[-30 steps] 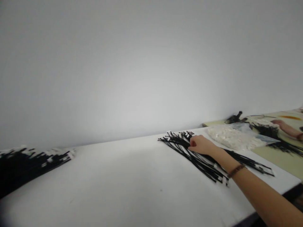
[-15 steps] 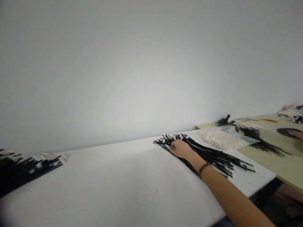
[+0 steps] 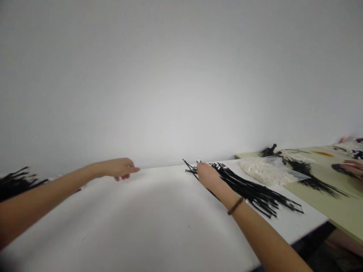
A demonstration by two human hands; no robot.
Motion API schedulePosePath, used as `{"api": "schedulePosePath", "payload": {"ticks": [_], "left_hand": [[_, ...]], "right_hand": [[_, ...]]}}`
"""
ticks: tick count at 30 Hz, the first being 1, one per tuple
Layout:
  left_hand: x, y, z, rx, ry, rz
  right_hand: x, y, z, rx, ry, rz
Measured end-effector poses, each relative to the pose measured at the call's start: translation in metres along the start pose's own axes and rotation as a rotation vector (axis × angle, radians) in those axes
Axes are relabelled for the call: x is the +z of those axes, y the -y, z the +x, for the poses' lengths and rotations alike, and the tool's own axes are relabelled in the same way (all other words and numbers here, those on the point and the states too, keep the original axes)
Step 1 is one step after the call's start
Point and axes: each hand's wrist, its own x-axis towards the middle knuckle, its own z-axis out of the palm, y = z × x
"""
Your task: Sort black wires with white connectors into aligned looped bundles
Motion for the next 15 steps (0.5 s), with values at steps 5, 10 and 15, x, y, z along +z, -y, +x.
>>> {"api": "schedulePosePath", "payload": {"ticks": [5,10,15], "left_hand": [[0.099,-0.053,-0.004,0.106,0.349,-0.677],[0.141,-0.068,-0.006,-0.025,0.157,-1.065],[0.125,-0.043,-0.008,-0.016,0.302,-1.327]], "right_hand": [[-0.042,0.020,-0.012,-0.229,-0.066,0.282],[-0.030,0.034,-0.046,-0.392,0.077,0.455],[-0.003,0.003,-0.096,-0.059,0.247,0.425]]}}
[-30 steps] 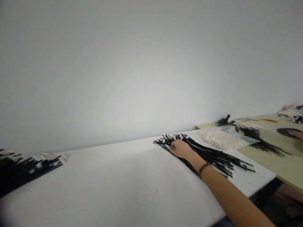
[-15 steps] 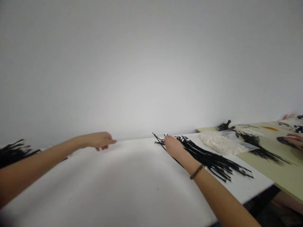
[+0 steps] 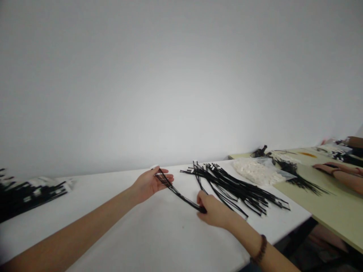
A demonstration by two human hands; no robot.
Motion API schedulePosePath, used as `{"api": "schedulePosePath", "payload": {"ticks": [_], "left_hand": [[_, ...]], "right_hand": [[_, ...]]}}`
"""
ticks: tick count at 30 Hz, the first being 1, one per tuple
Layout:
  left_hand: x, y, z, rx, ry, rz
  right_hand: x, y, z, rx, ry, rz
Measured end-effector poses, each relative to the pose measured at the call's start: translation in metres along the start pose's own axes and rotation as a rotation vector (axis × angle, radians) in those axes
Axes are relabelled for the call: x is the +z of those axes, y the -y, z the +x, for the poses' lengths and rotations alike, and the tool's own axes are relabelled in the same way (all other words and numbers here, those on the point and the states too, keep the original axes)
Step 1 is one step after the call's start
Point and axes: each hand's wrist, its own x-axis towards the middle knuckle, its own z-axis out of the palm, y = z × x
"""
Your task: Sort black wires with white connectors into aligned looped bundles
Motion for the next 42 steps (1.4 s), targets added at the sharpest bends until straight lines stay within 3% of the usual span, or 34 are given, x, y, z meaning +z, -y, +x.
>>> {"api": "schedulePosePath", "payload": {"ticks": [6,10,13,15,17,20,23,24,26,29,32,34,37,40,42], "left_hand": [[-0.007,-0.025,-0.008,0.063,0.139,-0.095],[-0.012,-0.016,0.002,0.110,0.084,-0.022],[-0.027,-0.005,0.014,0.126,-0.093,-0.014],[-0.042,-0.003,0.024,0.141,-0.256,-0.039],[-0.062,-0.005,0.034,0.182,-0.419,-0.079],[-0.094,-0.017,0.045,0.290,-0.654,-0.133],[-0.121,-0.031,0.050,0.355,-0.720,-0.133],[-0.128,-0.035,0.050,0.370,-0.712,-0.137],[-0.135,-0.039,0.048,0.399,-0.689,-0.158],[-0.132,-0.035,0.043,0.361,-0.513,-0.153],[-0.112,-0.021,0.039,0.255,-0.222,-0.083],[-0.098,-0.012,0.036,0.220,-0.096,-0.040],[-0.087,-0.002,0.035,0.225,-0.031,0.047],[-0.093,0.002,0.038,0.299,-0.127,0.139],[-0.099,0.002,0.041,0.356,-0.186,0.188]], "right_hand": [[-0.016,-0.034,-0.044,0.054,-0.063,0.142],[-0.027,-0.039,-0.046,0.172,-0.084,0.333],[-0.025,-0.028,-0.032,0.280,-0.196,0.635],[-0.015,-0.008,-0.016,0.352,-0.313,0.946],[0.003,0.021,0.003,0.407,-0.376,1.289],[0.042,0.068,0.035,0.468,-0.349,1.671],[0.075,0.089,0.057,0.378,-0.322,1.719],[0.079,0.086,0.060,0.299,-0.285,1.668],[0.077,0.065,0.060,0.171,-0.074,1.582],[0.054,0.008,0.050,0.138,0.112,1.461],[0.029,-0.047,0.044,0.193,0.032,1.434],[0.021,-0.070,0.048,0.242,-0.078,1.434],[0.024,-0.076,0.069,0.327,-0.291,1.431],[0.038,-0.052,0.102,0.328,-0.505,1.477],[0.051,-0.025,0.126,0.301,-0.474,1.496]]}}
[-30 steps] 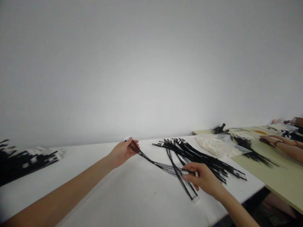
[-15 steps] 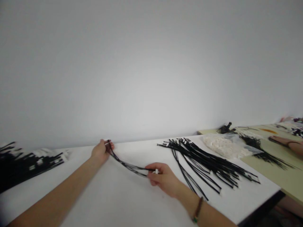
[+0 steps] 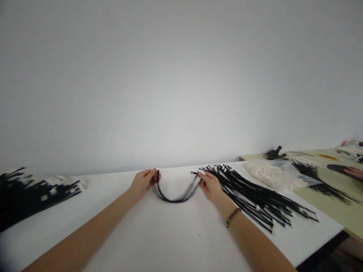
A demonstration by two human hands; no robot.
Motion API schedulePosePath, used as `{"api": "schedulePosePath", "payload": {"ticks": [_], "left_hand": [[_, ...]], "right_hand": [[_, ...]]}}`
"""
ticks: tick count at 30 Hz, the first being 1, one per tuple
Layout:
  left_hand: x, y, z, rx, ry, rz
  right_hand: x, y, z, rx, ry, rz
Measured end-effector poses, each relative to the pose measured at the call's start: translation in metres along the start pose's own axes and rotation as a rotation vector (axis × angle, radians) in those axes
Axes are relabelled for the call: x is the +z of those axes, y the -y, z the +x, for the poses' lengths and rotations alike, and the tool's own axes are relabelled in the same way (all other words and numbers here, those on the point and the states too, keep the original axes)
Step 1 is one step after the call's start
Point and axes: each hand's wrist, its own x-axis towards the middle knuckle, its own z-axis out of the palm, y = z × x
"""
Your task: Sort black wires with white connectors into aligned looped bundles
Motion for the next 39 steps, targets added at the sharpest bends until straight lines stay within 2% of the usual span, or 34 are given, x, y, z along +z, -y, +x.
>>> {"api": "schedulePosePath", "payload": {"ticks": [5,7,9,12,16,22,28,33,39], "left_hand": [[-0.010,-0.001,0.004,0.084,-0.052,0.122],[-0.012,-0.002,0.006,0.103,-0.108,0.151],[-0.014,-0.002,0.008,0.103,-0.163,0.148],[-0.016,-0.001,0.012,0.071,-0.198,0.123],[-0.013,0.000,0.013,0.070,-0.159,0.149],[-0.006,-0.006,0.008,0.048,-0.208,0.093],[-0.008,-0.009,0.007,0.045,-0.179,0.067],[-0.009,-0.007,0.007,0.017,-0.101,0.079],[-0.010,-0.004,0.006,-0.007,-0.018,0.031]], "right_hand": [[0.088,-0.030,0.010,0.032,0.174,-0.014],[0.109,-0.036,0.015,0.024,0.218,-0.018],[0.120,-0.039,0.022,0.020,0.254,-0.016],[0.119,-0.040,0.030,0.062,0.352,-0.016],[0.110,-0.039,0.034,0.140,0.481,-0.064],[0.108,-0.035,0.030,0.204,0.507,-0.089],[0.105,-0.034,0.032,0.223,0.513,-0.078],[0.107,-0.036,0.030,0.175,0.518,-0.064],[0.111,-0.041,0.028,-0.050,0.380,-0.062]]}}
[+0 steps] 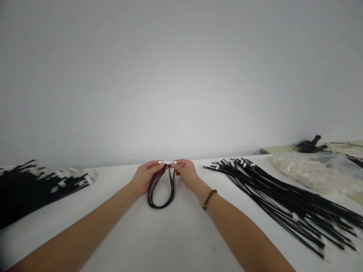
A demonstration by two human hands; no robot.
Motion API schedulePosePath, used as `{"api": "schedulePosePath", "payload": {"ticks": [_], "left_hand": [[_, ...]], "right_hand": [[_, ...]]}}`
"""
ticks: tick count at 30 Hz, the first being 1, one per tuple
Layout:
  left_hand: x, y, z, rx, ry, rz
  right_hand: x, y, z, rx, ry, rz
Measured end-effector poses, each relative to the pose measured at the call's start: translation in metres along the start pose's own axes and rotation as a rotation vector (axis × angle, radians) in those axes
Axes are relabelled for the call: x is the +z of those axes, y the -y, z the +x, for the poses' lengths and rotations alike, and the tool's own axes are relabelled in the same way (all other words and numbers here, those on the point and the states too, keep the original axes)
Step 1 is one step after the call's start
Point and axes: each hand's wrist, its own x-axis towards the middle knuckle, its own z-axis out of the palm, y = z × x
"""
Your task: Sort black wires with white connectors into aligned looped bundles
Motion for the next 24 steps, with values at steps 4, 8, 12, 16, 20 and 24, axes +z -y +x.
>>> {"api": "schedulePosePath", "payload": {"ticks": [4,8,12,16,20,24], "left_hand": [[0.0001,0.0001,0.0013,-0.013,0.015,-0.041],[0.0003,-0.0001,0.0015,-0.025,-0.006,-0.068],[0.0001,-0.0001,0.0012,-0.017,0.014,-0.071],[0.0004,-0.0004,0.0019,-0.027,0.018,-0.063],[0.0001,-0.0007,0.0026,-0.025,0.045,-0.050],[-0.0008,-0.0005,0.0027,-0.019,0.054,-0.036]], "right_hand": [[-0.0002,-0.0008,0.0007,-0.039,0.013,0.012],[0.0015,-0.0012,-0.0003,-0.038,0.020,0.061],[0.0031,-0.0001,-0.0020,-0.014,0.020,0.090],[0.0027,0.0015,-0.0024,-0.021,0.020,0.104],[0.0022,0.0019,-0.0026,-0.026,0.016,0.100],[0.0020,0.0020,-0.0031,-0.031,0.008,0.090]]}}
